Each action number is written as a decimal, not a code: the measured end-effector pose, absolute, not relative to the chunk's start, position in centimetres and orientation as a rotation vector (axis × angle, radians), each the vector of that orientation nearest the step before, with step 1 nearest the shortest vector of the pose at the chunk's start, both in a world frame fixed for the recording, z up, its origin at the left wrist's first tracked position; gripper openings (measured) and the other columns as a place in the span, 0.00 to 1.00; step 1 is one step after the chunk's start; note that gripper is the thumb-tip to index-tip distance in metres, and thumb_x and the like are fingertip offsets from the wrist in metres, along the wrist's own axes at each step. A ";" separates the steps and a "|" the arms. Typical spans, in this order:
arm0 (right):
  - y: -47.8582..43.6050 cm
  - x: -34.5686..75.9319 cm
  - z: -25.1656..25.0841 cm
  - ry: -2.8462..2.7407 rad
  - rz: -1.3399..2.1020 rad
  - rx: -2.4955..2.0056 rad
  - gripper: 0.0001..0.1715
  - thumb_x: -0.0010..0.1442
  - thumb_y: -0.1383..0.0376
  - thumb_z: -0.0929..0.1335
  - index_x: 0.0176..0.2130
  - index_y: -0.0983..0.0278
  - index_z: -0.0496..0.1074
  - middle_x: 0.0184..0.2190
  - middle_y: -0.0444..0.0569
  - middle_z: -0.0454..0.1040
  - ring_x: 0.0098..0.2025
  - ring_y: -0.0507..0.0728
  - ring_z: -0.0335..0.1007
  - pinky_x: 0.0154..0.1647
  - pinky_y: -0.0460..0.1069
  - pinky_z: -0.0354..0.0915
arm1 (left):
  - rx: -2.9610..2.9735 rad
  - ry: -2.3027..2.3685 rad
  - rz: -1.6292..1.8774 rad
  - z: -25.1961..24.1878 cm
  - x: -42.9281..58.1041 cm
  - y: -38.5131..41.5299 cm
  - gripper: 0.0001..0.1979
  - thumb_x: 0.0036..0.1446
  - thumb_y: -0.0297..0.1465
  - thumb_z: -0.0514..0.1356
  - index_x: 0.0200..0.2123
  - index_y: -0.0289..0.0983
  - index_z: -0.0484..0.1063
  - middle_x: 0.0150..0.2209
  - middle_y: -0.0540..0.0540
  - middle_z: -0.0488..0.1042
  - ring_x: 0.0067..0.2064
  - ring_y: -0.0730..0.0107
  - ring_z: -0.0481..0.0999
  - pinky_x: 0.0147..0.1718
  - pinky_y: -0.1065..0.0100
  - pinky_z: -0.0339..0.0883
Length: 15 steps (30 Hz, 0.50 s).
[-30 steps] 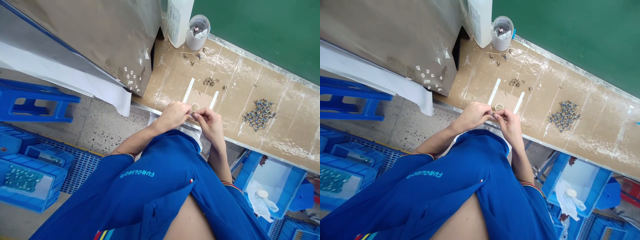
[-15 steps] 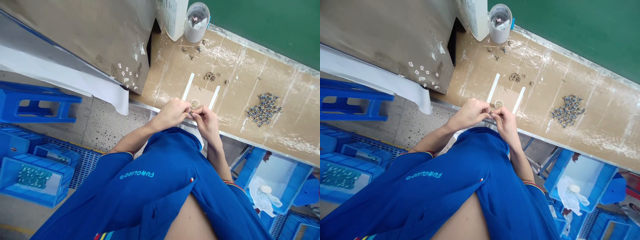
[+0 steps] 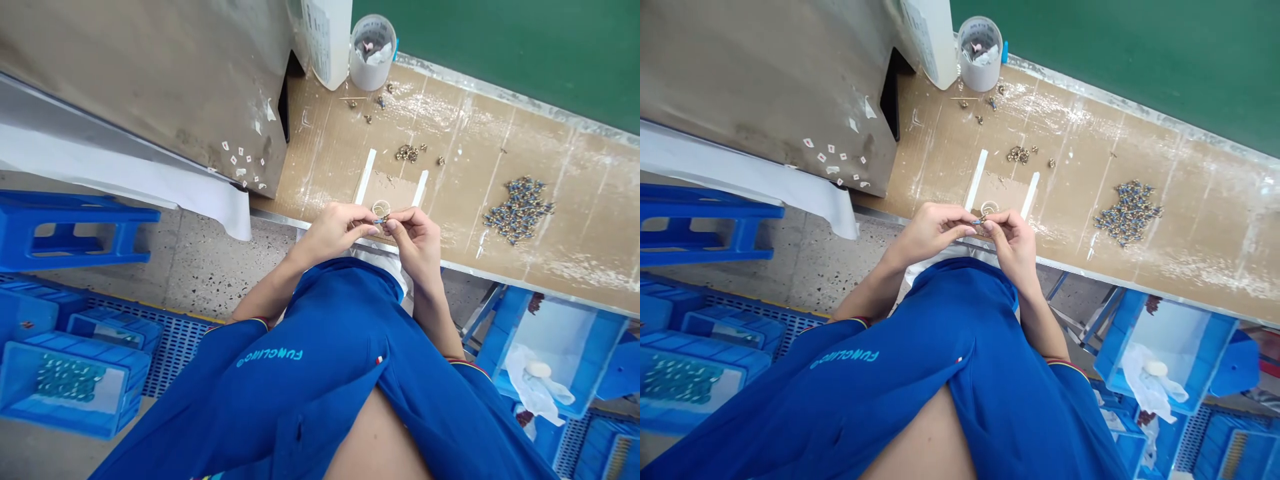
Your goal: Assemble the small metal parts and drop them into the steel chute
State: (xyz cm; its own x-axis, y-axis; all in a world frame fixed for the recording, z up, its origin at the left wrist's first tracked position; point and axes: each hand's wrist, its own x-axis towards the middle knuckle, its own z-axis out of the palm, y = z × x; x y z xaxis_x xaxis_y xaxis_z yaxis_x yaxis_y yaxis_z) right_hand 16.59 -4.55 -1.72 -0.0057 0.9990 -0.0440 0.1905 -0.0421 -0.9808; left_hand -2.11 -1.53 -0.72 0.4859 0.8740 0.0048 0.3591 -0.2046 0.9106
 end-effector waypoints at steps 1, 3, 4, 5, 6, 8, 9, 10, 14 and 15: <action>-4.6 16.6 -1.6 -1.344 1.146 -1.362 0.20 0.61 0.46 0.72 0.35 0.59 0.73 0.31 0.45 0.77 0.35 0.54 0.76 0.39 0.51 0.74 | 1.807 1.030 0.701 -0.8 -2.0 -1.6 0.09 0.65 0.31 0.60 0.36 0.34 0.79 0.32 0.46 0.80 0.33 0.70 0.76 0.35 0.70 0.67; -4.6 16.5 -1.3 -1.359 1.141 -1.328 0.18 0.62 0.48 0.72 0.34 0.59 0.72 0.32 0.45 0.77 0.35 0.54 0.76 0.38 0.51 0.74 | 1.858 1.008 0.746 -0.9 -1.7 -1.6 0.12 0.66 0.31 0.58 0.32 0.34 0.78 0.30 0.46 0.78 0.32 0.71 0.75 0.34 0.70 0.66; -4.7 16.4 -1.3 -1.366 1.138 -1.315 0.18 0.63 0.48 0.71 0.34 0.59 0.71 0.32 0.45 0.77 0.35 0.54 0.76 0.38 0.51 0.73 | 1.879 1.000 0.769 -1.0 -1.6 -1.7 0.13 0.67 0.31 0.57 0.32 0.34 0.77 0.30 0.46 0.77 0.32 0.71 0.74 0.34 0.70 0.65; -4.7 16.3 -1.2 -1.371 1.133 -1.305 0.18 0.63 0.48 0.71 0.34 0.59 0.71 0.31 0.45 0.76 0.35 0.54 0.75 0.37 0.50 0.73 | 1.897 0.993 0.791 -1.0 -1.5 -1.7 0.14 0.67 0.31 0.57 0.31 0.34 0.77 0.29 0.47 0.77 0.31 0.71 0.74 0.33 0.70 0.65; -4.8 16.2 -1.2 -1.374 1.129 -1.294 0.18 0.63 0.48 0.71 0.33 0.59 0.70 0.31 0.44 0.76 0.34 0.53 0.74 0.36 0.50 0.72 | 1.914 0.985 0.813 -1.1 -1.4 -1.7 0.14 0.68 0.32 0.57 0.30 0.34 0.76 0.28 0.47 0.76 0.31 0.72 0.74 0.32 0.70 0.64; -4.8 16.1 -1.3 -1.361 1.137 -1.263 0.18 0.64 0.49 0.71 0.33 0.59 0.69 0.30 0.43 0.74 0.31 0.52 0.72 0.33 0.49 0.70 | 1.951 0.974 0.853 -1.1 -1.3 -1.8 0.15 0.68 0.32 0.56 0.29 0.34 0.76 0.27 0.47 0.75 0.29 0.72 0.73 0.30 0.70 0.63; -4.8 16.1 -1.4 -1.352 1.153 -1.240 0.18 0.64 0.50 0.71 0.33 0.59 0.69 0.29 0.43 0.72 0.30 0.52 0.71 0.32 0.49 0.69 | 1.972 0.973 0.870 -1.2 -1.3 -1.9 0.16 0.68 0.32 0.56 0.28 0.34 0.75 0.26 0.48 0.74 0.28 0.73 0.72 0.30 0.71 0.63; -4.8 16.1 -1.4 -1.346 1.173 -1.218 0.17 0.64 0.50 0.71 0.32 0.59 0.69 0.29 0.43 0.71 0.30 0.52 0.69 0.31 0.49 0.68 | 1.991 0.975 0.880 -1.2 -1.3 -1.9 0.16 0.68 0.31 0.56 0.28 0.34 0.75 0.25 0.48 0.74 0.27 0.73 0.71 0.29 0.71 0.62; -4.6 16.4 -1.7 -1.376 1.253 -1.150 0.19 0.64 0.50 0.71 0.30 0.60 0.67 0.27 0.42 0.69 0.29 0.51 0.66 0.30 0.49 0.65 | 2.040 0.984 0.836 -1.1 -1.3 -2.0 0.16 0.67 0.30 0.55 0.26 0.35 0.73 0.24 0.49 0.73 0.26 0.74 0.70 0.27 0.71 0.61; -4.6 16.5 -1.7 -1.384 1.268 -1.138 0.19 0.64 0.50 0.71 0.30 0.60 0.67 0.27 0.42 0.69 0.29 0.51 0.66 0.29 0.48 0.64 | 2.048 0.979 0.815 -1.1 -1.4 -2.0 0.16 0.67 0.29 0.55 0.26 0.35 0.73 0.24 0.49 0.73 0.26 0.74 0.70 0.27 0.71 0.61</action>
